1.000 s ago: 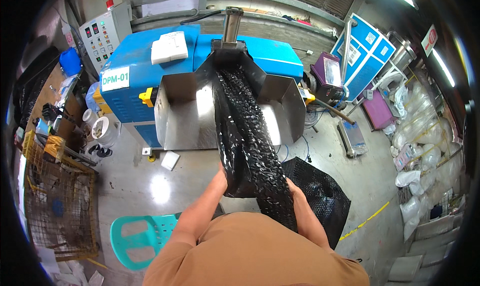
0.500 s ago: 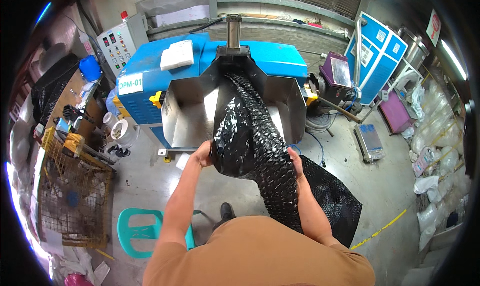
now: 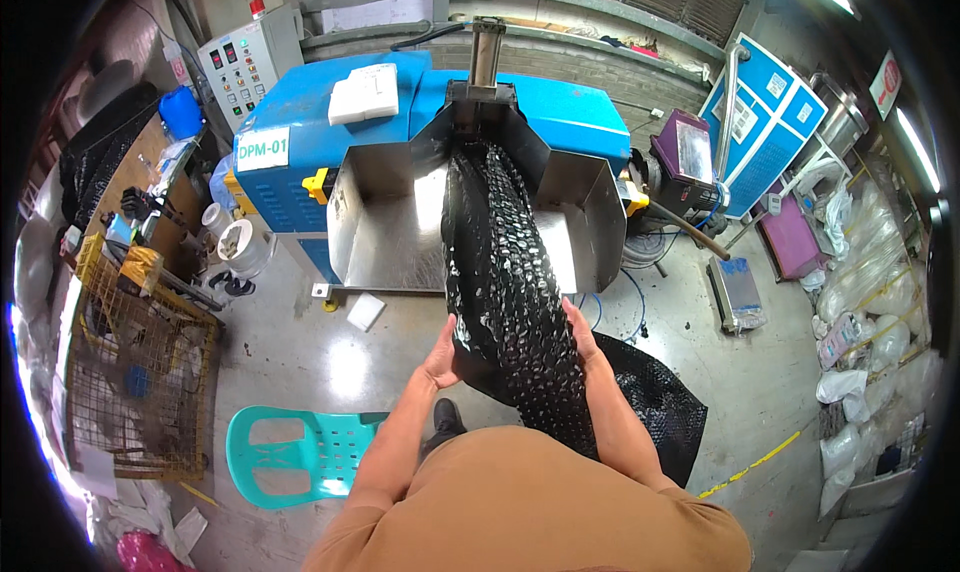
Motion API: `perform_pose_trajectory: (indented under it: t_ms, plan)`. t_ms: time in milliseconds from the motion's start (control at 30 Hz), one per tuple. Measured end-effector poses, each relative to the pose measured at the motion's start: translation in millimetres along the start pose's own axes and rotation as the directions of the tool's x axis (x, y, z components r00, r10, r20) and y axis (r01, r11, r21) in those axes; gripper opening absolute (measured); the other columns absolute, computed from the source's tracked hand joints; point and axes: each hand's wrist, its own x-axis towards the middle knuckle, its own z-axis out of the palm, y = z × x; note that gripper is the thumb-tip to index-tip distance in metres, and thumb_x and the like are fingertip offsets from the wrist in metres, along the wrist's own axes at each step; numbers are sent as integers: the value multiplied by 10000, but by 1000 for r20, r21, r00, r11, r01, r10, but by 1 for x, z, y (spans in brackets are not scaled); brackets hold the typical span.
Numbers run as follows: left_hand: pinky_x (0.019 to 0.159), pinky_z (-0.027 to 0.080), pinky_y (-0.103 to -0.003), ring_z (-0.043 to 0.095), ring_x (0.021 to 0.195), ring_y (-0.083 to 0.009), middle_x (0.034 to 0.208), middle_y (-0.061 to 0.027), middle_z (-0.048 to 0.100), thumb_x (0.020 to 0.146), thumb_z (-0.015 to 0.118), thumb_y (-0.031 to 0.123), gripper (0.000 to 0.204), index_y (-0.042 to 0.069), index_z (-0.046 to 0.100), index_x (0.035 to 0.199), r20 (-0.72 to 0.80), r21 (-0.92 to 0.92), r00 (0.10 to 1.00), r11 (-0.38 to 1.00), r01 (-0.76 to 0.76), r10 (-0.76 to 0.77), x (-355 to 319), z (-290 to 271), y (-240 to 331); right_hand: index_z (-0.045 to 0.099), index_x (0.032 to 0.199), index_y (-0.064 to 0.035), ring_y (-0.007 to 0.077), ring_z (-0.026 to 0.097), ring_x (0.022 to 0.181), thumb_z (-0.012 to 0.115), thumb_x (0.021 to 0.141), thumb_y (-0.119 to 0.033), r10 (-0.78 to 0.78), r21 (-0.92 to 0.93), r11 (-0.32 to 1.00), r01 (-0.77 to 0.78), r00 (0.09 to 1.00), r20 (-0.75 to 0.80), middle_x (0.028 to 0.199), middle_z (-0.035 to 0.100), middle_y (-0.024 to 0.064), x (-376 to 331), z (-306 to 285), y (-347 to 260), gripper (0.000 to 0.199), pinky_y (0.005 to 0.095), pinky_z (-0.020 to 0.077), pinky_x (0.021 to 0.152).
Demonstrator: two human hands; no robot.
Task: The person handles a large black bubble wrap sheet, unfolding it and removing a small piece of clear plastic. They then walk to a blue industrial machine and feed the black sheet into the hopper, using a white block to push the material down into the machine.
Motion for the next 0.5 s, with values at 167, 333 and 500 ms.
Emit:
perform_pose_trajectory:
  t_ms: [167,333,500]
  plan:
    - [1128,474,-513,632,1256,-345,1352,-168,663,976,632,522,633,49,597,1396,-88,64,990,992,-108,114,-1,-29,23,666,1328,-89,269,707,1047,697,896,-639,144,-27,988,-150,979,-143,1220,734,95,-32,24,3,699,440,568,945]
    - [1116,484,-466,634,1253,-325,1365,-153,660,978,655,470,594,31,612,1376,-172,244,984,970,-6,49,12,-15,8,648,1356,-58,232,702,1077,609,985,-596,40,-161,985,-54,995,-87,1247,728,95,-20,-2,27,655,394,555,970]
    - [1115,479,-469,625,1268,-297,1377,-146,655,981,651,421,565,36,605,1392,-242,489,970,867,98,27,-3,-29,3,652,1346,-50,206,715,1036,577,1014,-539,58,-213,975,-61,998,-25,1236,732,91,-5,-35,17,596,372,563,952]
